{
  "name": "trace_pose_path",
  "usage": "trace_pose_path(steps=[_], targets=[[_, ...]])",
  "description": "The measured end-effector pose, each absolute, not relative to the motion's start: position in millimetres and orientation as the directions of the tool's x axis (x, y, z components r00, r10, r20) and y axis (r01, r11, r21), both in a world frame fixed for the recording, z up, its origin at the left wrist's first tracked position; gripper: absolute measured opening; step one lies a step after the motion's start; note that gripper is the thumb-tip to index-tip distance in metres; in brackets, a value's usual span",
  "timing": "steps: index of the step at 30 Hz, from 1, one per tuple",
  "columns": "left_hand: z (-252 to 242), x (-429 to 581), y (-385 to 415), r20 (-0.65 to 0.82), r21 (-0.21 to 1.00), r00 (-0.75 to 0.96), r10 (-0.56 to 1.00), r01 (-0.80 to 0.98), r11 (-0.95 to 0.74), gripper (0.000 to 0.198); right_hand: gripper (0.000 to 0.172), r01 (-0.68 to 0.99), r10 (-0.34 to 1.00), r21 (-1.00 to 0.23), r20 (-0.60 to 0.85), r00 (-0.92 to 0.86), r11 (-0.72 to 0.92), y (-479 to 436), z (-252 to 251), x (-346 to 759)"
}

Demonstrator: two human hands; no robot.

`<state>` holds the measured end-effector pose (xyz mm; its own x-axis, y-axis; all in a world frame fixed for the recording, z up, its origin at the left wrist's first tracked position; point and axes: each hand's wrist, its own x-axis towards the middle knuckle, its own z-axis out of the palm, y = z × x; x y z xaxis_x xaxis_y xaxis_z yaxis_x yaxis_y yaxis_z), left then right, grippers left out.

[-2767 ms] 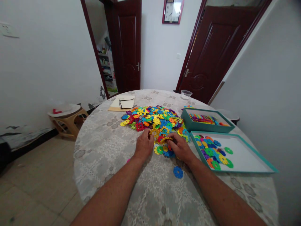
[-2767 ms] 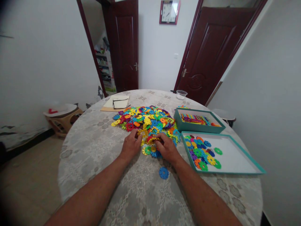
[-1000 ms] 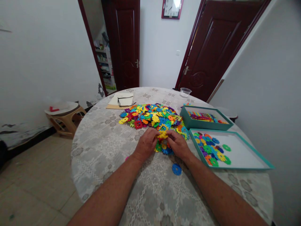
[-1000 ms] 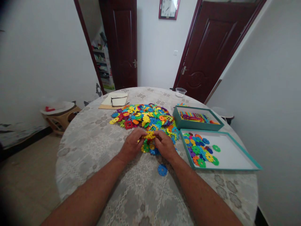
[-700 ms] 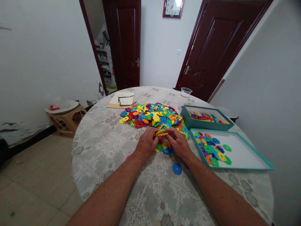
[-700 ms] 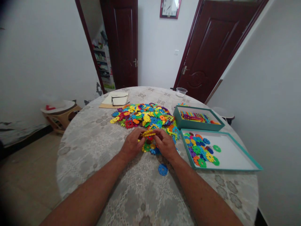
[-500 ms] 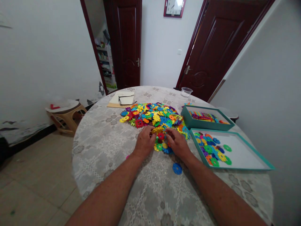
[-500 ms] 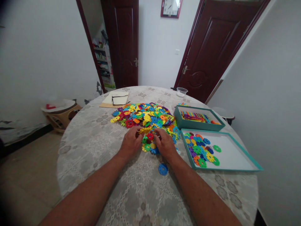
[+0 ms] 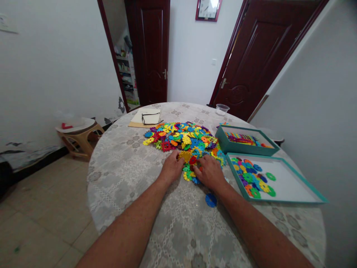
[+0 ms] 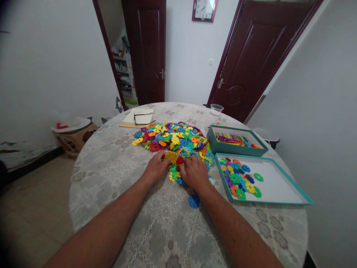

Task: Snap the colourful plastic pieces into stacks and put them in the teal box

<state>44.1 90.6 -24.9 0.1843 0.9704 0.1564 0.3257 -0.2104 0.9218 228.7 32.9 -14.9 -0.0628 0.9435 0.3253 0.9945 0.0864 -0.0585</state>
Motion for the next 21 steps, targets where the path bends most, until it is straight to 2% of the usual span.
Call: trace_pose_path(steps=[4, 11, 17, 21], targets=[[-26.5, 43.3, 93.2, 0.127, 0.936, 0.215, 0.968, 0.298, -0.189, 0.016, 0.031, 0.996, 0.953, -0.067, 0.301, -0.028, 0.051, 34.6, -15.7, 225.8], [-28.1, 42.4, 95.9, 0.102, 0.949, 0.234, 0.967, 0.267, -0.165, 0.014, 0.026, 0.983, 0.967, -0.155, 0.248, -0.055, 0.096, 38.7, -21.3, 233.3], [-23.7, 42.8, 93.8, 0.106, 0.931, 0.225, 0.969, 0.318, -0.176, 0.009, 0.018, 0.997, 0.953, -0.074, 0.302, 0.019, 0.003, 38.0, -20.5, 229.3], [-22.9, 42.4, 92.7, 0.104, 0.933, 0.232, 0.967, 0.314, -0.176, 0.013, 0.015, 0.998, 0.959, -0.059, 0.283, 0.003, 0.015, 40.0, -19.7, 225.6]])
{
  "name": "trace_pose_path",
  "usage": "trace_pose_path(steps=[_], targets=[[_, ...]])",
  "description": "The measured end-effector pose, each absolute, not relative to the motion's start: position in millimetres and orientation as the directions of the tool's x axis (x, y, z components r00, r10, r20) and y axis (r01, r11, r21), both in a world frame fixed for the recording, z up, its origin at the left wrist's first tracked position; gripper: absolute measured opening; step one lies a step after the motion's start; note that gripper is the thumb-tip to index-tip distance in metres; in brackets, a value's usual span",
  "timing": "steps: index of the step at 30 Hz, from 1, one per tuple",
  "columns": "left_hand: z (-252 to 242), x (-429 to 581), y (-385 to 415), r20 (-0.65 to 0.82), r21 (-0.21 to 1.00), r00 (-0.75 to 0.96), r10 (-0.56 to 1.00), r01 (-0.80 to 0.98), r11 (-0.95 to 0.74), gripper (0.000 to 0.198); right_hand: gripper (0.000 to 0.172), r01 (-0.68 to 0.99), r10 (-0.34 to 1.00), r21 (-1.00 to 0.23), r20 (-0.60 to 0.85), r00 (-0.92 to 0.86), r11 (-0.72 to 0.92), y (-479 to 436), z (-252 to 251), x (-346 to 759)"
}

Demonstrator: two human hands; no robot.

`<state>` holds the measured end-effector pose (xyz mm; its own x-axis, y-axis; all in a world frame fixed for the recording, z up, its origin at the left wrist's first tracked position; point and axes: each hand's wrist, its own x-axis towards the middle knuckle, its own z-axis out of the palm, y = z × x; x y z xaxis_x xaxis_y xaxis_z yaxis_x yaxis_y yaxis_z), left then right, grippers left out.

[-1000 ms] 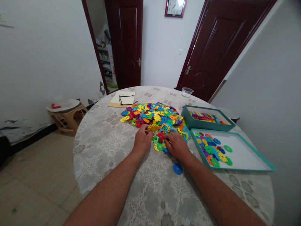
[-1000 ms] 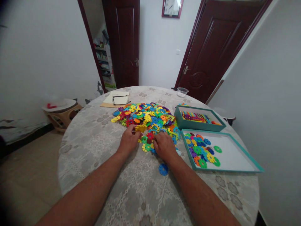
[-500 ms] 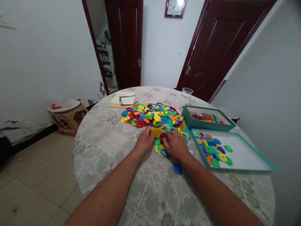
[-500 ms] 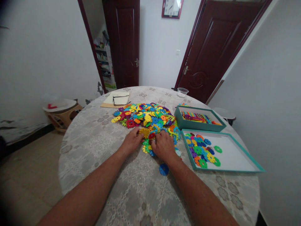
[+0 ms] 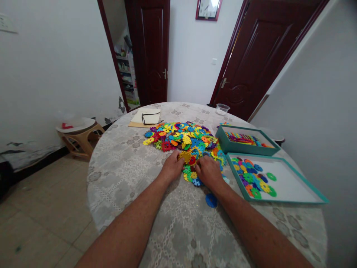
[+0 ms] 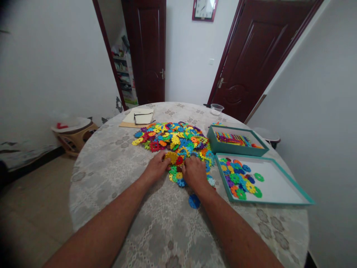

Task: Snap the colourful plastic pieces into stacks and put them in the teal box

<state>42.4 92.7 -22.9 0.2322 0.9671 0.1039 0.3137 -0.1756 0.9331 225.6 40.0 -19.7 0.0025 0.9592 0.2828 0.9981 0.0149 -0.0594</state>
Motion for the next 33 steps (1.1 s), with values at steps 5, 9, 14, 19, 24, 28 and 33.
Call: trace_pose_path(steps=[5, 9, 14, 19, 24, 28, 33], targets=[[-20.8, 42.6, 91.1, 0.079, 0.941, 0.24, 0.968, 0.302, -0.152, 0.012, 0.015, 0.996, 0.957, -0.077, 0.29, -0.02, 0.044, 44.0, -24.1, 229.2], [-19.3, 43.2, 89.5, 0.077, 0.936, 0.252, 0.965, 0.315, -0.157, 0.014, 0.012, 0.982, 0.934, -0.174, 0.358, -0.009, 0.076, 45.6, -30.0, 235.0], [-19.4, 43.1, 88.8, 0.076, 0.938, 0.269, 0.96, 0.306, -0.16, 0.017, 0.01, 0.925, 0.87, -0.335, 0.494, 0.009, 0.18, 42.3, -31.0, 230.4], [-20.7, 42.4, 89.7, 0.098, 0.926, 0.271, 0.957, 0.328, -0.188, 0.012, 0.007, 0.817, 0.889, -0.511, 0.458, -0.006, 0.269, 38.4, -26.2, 222.1], [-20.2, 41.7, 91.6, 0.083, 0.953, 0.256, 0.963, 0.262, -0.152, 0.016, 0.007, 0.817, 0.853, -0.522, 0.517, 0.073, 0.246, 42.7, -25.1, 231.3], [-16.0, 41.4, 90.6, 0.113, 0.959, 0.221, 0.969, 0.231, -0.164, 0.015, 0.014, 0.825, 0.767, -0.478, 0.635, 0.089, 0.3, 44.2, -24.6, 241.9], [-12.4, 41.9, 87.8, 0.176, 0.956, 0.196, 0.965, 0.201, -0.215, 0.015, 0.023, 0.818, 0.701, -0.435, 0.711, 0.055, 0.377, 41.2, -20.4, 245.3]])
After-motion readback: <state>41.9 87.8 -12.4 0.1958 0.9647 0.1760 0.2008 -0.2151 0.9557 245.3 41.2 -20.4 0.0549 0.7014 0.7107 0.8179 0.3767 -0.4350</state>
